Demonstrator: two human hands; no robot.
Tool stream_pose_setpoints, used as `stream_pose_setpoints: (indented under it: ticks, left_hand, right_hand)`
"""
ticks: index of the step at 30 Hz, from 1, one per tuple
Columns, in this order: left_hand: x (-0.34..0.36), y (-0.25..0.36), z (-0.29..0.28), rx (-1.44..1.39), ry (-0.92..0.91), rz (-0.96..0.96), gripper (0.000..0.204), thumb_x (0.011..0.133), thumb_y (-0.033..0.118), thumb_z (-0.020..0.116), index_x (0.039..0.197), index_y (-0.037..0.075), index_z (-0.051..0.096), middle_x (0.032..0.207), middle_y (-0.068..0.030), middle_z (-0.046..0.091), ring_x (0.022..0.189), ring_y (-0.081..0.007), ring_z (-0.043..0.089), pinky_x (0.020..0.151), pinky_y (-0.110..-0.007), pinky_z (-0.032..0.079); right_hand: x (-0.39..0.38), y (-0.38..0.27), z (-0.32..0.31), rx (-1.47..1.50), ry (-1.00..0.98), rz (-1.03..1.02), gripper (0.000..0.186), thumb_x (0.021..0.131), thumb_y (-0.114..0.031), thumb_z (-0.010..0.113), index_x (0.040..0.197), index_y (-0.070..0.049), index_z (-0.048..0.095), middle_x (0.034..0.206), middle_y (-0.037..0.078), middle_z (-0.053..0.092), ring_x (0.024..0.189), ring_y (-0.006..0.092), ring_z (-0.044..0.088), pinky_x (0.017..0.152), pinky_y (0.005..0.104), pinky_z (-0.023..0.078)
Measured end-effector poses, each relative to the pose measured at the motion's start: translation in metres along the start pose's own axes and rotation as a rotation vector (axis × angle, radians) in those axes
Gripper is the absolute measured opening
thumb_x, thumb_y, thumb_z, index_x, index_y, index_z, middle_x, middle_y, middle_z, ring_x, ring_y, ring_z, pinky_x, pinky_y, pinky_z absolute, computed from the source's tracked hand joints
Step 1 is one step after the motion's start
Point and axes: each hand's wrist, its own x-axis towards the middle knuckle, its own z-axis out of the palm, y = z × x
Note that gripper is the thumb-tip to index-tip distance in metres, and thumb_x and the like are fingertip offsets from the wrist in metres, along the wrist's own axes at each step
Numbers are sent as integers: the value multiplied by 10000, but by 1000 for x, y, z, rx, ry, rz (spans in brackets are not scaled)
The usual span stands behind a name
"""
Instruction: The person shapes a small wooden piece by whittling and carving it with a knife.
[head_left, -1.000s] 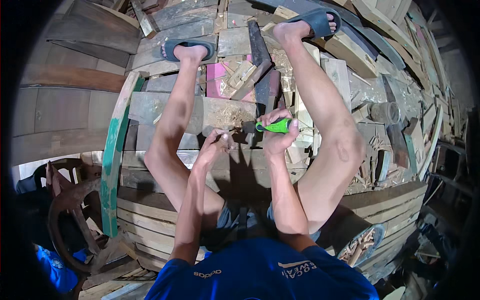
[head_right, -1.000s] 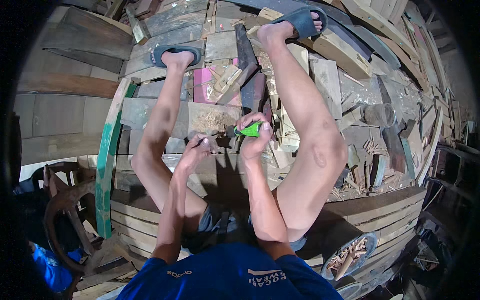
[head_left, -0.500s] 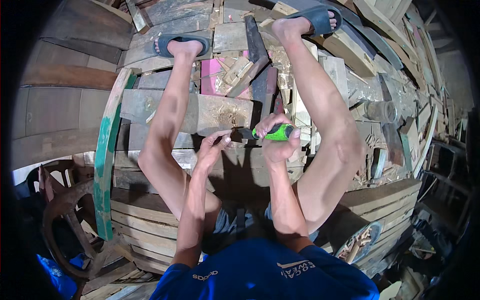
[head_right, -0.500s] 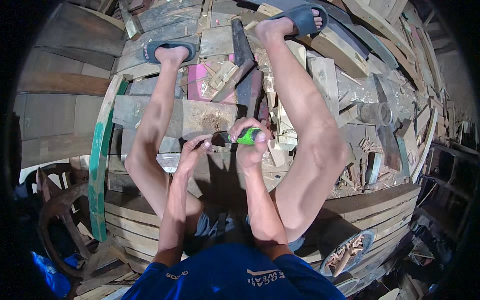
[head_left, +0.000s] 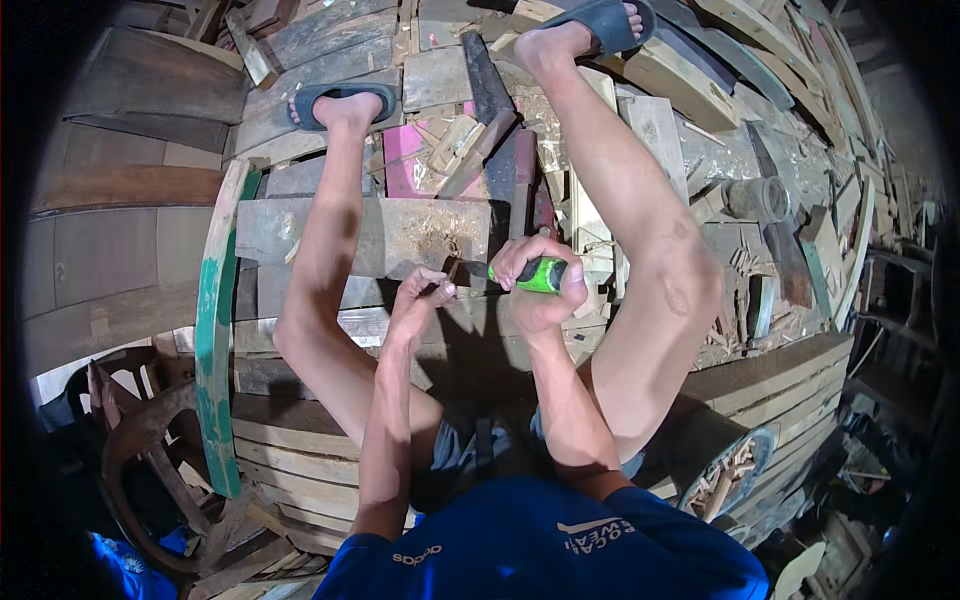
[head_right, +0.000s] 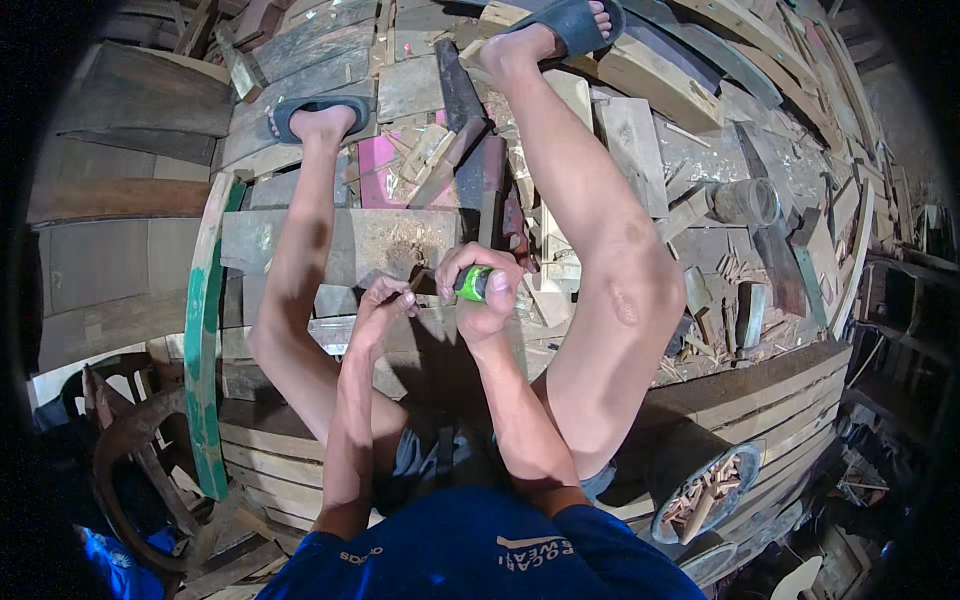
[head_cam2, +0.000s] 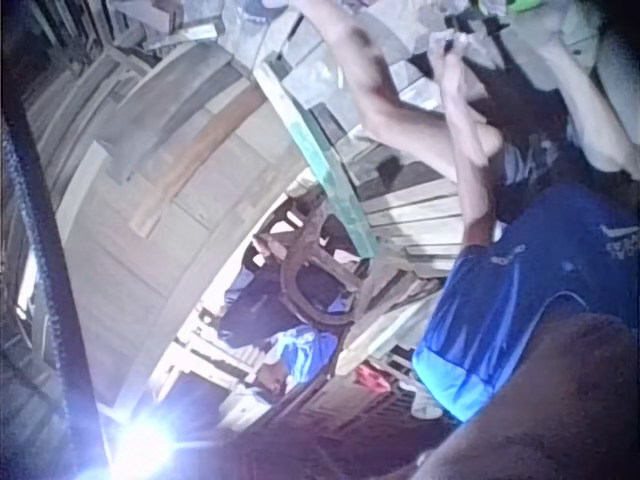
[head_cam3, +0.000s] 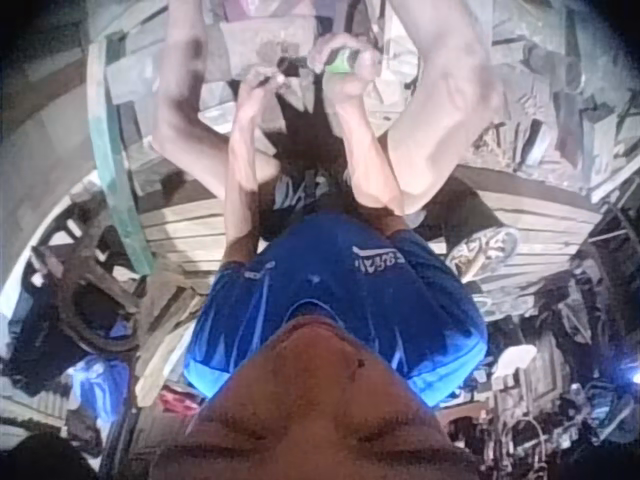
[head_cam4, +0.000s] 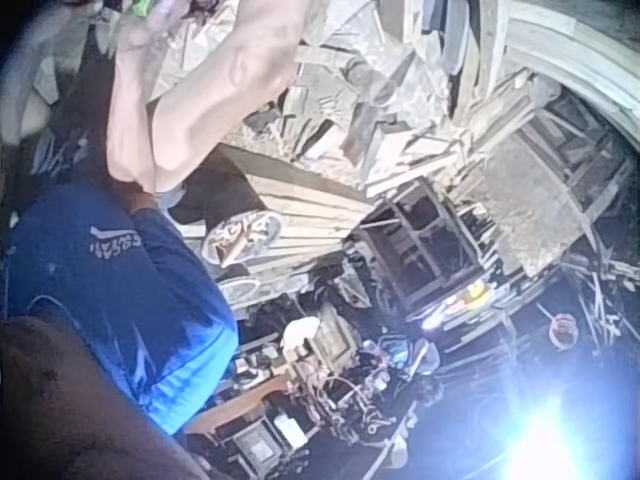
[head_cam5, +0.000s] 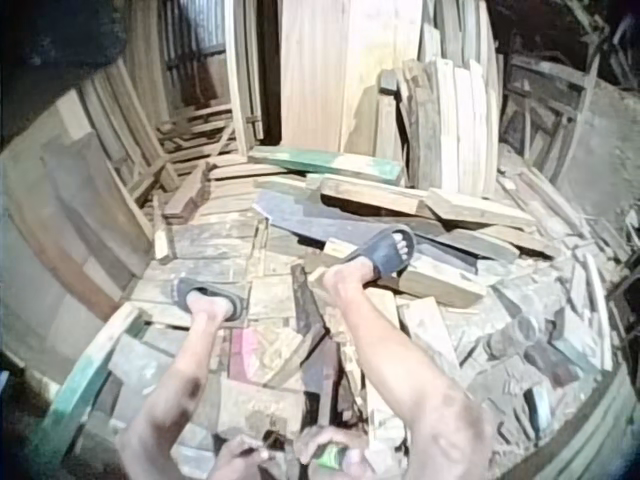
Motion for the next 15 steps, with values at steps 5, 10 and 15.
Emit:
stream_pose_setpoints:
  ticks: [5,10,15]
  left_hand:
    - [0,-1,1,17,-12,27,92,857,35,650,856,66,563,786,-25,602,703,-122,566,688,-269,452]
    - [2,-2,1,-73,56,20,147,842,2,660,781,55,538,770,-45,618,696,-110,564,644,-266,441]
    - [1,1,7,-48,27,44,162,838,5,666,757,55,535,755,-47,629,683,-113,565,645,-270,442]
  right_hand:
    - [-5,-13,8,114,30,-44,719,834,-642,453,582,31,468,526,113,476,469,207,456,457,319,351]
    - [-9,-37,21,105,-38,-92,712,809,-635,467,577,38,460,545,137,485,483,227,451,501,351,363]
    - [-10,-8,15,71,-26,-42,670,816,-616,428,602,18,460,539,122,470,482,222,430,502,342,356]
